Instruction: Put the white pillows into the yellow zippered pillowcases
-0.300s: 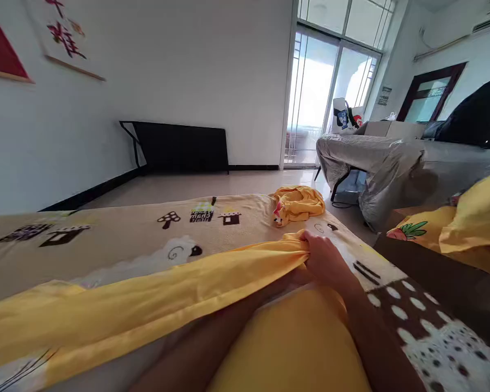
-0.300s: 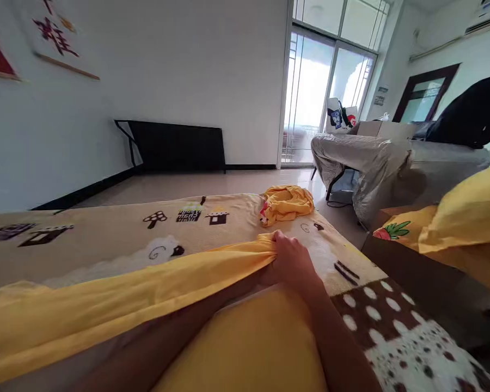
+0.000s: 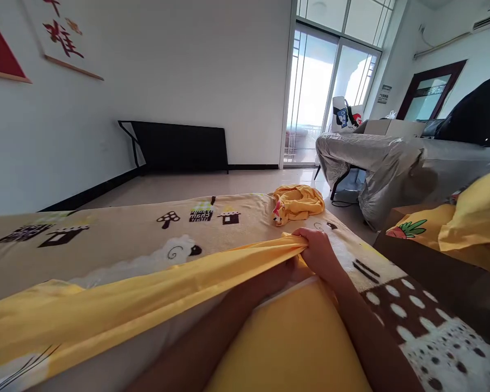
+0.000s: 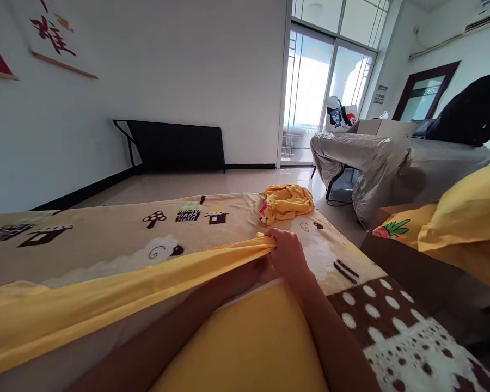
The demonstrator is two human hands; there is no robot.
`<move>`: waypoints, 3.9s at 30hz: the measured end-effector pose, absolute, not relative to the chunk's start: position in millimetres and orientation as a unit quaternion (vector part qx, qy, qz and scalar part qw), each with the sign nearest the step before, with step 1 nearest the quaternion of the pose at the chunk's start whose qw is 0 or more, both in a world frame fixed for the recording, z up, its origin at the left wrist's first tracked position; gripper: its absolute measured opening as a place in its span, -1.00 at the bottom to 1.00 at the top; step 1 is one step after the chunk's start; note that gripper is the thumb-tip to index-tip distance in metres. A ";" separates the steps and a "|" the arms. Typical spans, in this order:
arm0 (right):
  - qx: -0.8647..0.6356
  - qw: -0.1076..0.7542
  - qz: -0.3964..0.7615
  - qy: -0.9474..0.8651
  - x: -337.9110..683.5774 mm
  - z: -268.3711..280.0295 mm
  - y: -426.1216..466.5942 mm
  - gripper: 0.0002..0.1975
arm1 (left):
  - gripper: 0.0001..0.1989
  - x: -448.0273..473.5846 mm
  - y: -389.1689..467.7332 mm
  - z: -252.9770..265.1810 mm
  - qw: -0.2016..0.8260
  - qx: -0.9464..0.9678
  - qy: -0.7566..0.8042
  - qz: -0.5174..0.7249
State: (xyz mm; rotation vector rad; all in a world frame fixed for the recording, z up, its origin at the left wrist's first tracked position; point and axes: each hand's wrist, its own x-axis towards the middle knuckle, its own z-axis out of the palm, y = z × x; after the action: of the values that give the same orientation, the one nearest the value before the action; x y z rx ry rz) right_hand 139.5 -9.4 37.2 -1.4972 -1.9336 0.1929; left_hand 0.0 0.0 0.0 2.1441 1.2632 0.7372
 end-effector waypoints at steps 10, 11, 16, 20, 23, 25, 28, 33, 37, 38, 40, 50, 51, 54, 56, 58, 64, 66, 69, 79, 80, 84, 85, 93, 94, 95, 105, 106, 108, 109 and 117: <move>-0.535 0.413 0.104 -0.729 136.2 33.4 -7.6 -0.58 | -0.56 -40.1 -47.8 33.2 0.201 0.833 0.482 0.181; -0.528 0.418 0.119 -0.730 136.2 34.9 -8.2 -0.59 | -0.57 -40.3 -50.7 33.7 0.200 0.844 0.452 0.208; -0.485 0.394 0.196 -0.756 141.7 41.5 -9.8 -0.82 | -0.70 -34.6 -54.6 32.3 0.296 0.817 0.374 0.323; -0.453 0.314 0.273 -0.789 148.7 41.8 -10.0 -0.83 | -0.77 -32.5 -56.5 33.2 0.323 0.805 0.353 0.350; -0.446 0.323 0.273 -0.789 151.1 41.3 -10.3 -0.84 | -0.74 -29.9 -57.2 32.5 0.286 0.815 0.381 0.329; -0.438 0.333 0.262 -0.793 151.3 41.3 -10.3 -0.86 | -0.69 -27.8 -56.3 30.3 0.270 0.813 0.405 0.318; -0.433 0.344 0.235 -0.799 151.2 41.9 -10.2 -0.87 | -0.67 -27.0 -55.1 27.5 0.252 0.814 0.432 0.297; -0.435 0.392 0.188 -0.789 150.3 43.8 -11.6 -0.70 | -0.65 -29.6 -61.1 33.2 0.192 0.842 0.417 0.283; -0.443 0.415 0.174 -0.776 147.9 47.0 -15.5 -0.64 | -0.71 -26.9 -62.7 34.7 0.183 0.871 0.374 0.262; -0.451 0.410 0.177 -0.773 147.2 47.9 -16.8 -0.62 | -0.70 -25.9 -61.1 32.7 0.186 0.864 0.385 0.265; -0.467 0.410 0.179 -0.763 145.8 49.7 -19.1 -0.61 | -0.64 -24.6 -56.2 27.3 0.201 0.839 0.420 0.282; -0.468 0.388 0.173 -0.775 146.4 50.6 -19.8 -0.70 | -0.53 -26.8 -53.7 29.7 0.214 0.813 0.472 0.265; -0.468 0.386 0.174 -0.775 146.4 50.6 -19.5 -0.72 | -0.54 -26.7 -55.0 30.7 0.208 0.818 0.467 0.263; -0.465 0.386 0.184 -0.775 146.0 51.4 -19.4 -0.74 | -0.57 -26.4 -55.7 31.4 0.198 0.831 0.450 0.261; -0.455 0.384 0.195 -0.780 145.9 52.1 -19.8 -0.72 | -0.57 -26.4 -53.9 30.8 0.205 0.832 0.449 0.253; -0.443 0.376 0.204 -0.787 146.2 52.6 -20.2 -0.68 | -0.55 -26.4 -51.7 30.5 0.217 0.829 0.455 0.242; -0.432 0.361 0.198 -0.803 147.2 51.1 -19.2 -0.59 | -0.49 -26.2 -49.9 30.2 0.213 0.809 0.494 0.238; -0.436 0.364 0.194 -0.800 146.5 50.2 -18.8 -0.61 | -0.48 -26.1 -50.0 29.5 0.209 0.813 0.486 0.244; -0.440 0.373 0.187 -0.795 144.9 49.9 -19.6 -0.64 | -0.52 -25.5 -49.4 29.9 0.209 0.823 0.467 0.246; -0.472 0.404 0.186 -0.761 139.1 47.0 -19.8 -0.58 | -0.55 -25.9 -42.8 25.5 0.200 0.839 0.447 0.237; -0.474 0.411 0.185 -0.757 138.3 45.9 -19.3 -0.59 | -0.56 -25.9 -43.1 25.7 0.196 0.842 0.442 0.239; -0.479 0.430 0.171 -0.746 135.7 43.9 -19.8 -0.59 | -0.55 -24.9 -46.8 31.9 0.190 0.849 0.428 0.246; -0.481 0.428 0.163 -0.747 135.6 44.2 -20.4 -0.59 | -0.55 -24.5 -48.0 34.1 0.191 0.847 0.433 0.243; -0.510 0.349 0.083 -0.782 140.5 43.2 -19.9 -0.60 | -0.53 -17.0 -50.1 39.6 0.225 0.829 0.473 0.197; -0.528 0.331 0.073 -0.779 140.3 42.1 -19.6 -0.61 | -0.52 -16.4 -49.8 38.8 0.232 0.826 0.476 0.192; -0.549 0.312 0.064 -0.773 139.7 41.0 -19.3 -0.63 | -0.50 -16.2 -49.7 38.1 0.233 0.825 0.480 0.188; -0.520 0.332 0.117 -0.779 133.0 40.6 -20.7 -0.79 | -0.55 -22.8 -46.2 30.9 0.186 0.842 0.456 0.222; -0.509 0.337 0.133 -0.781 132.5 40.5 -20.7 -0.79 | -0.58 -21.1 -44.5 29.4 0.188 0.841 0.449 0.234; -0.493 0.345 0.161 -0.782 131.6 40.1 -20.2 -0.80 | -0.63 -17.3 -41.9 27.9 0.195 0.835 0.450 0.250; -0.489 0.346 0.172 -0.782 131.6 40.0 -19.7 -0.82 | -0.64 -16.1 -41.4 28.3 0.197 0.833 0.451 0.252; -0.512 0.350 0.132 -0.773 138.3 40.5 -14.1 -0.87 | -0.52 -32.5 -47.8 26.4 0.229 0.818 0.476 0.228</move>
State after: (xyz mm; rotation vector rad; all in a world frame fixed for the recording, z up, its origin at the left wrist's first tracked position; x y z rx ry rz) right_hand 138.3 -14.1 40.5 -1.3272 -2.0030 0.3407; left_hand -32.5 -47.8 26.4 2.2516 1.3100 0.6266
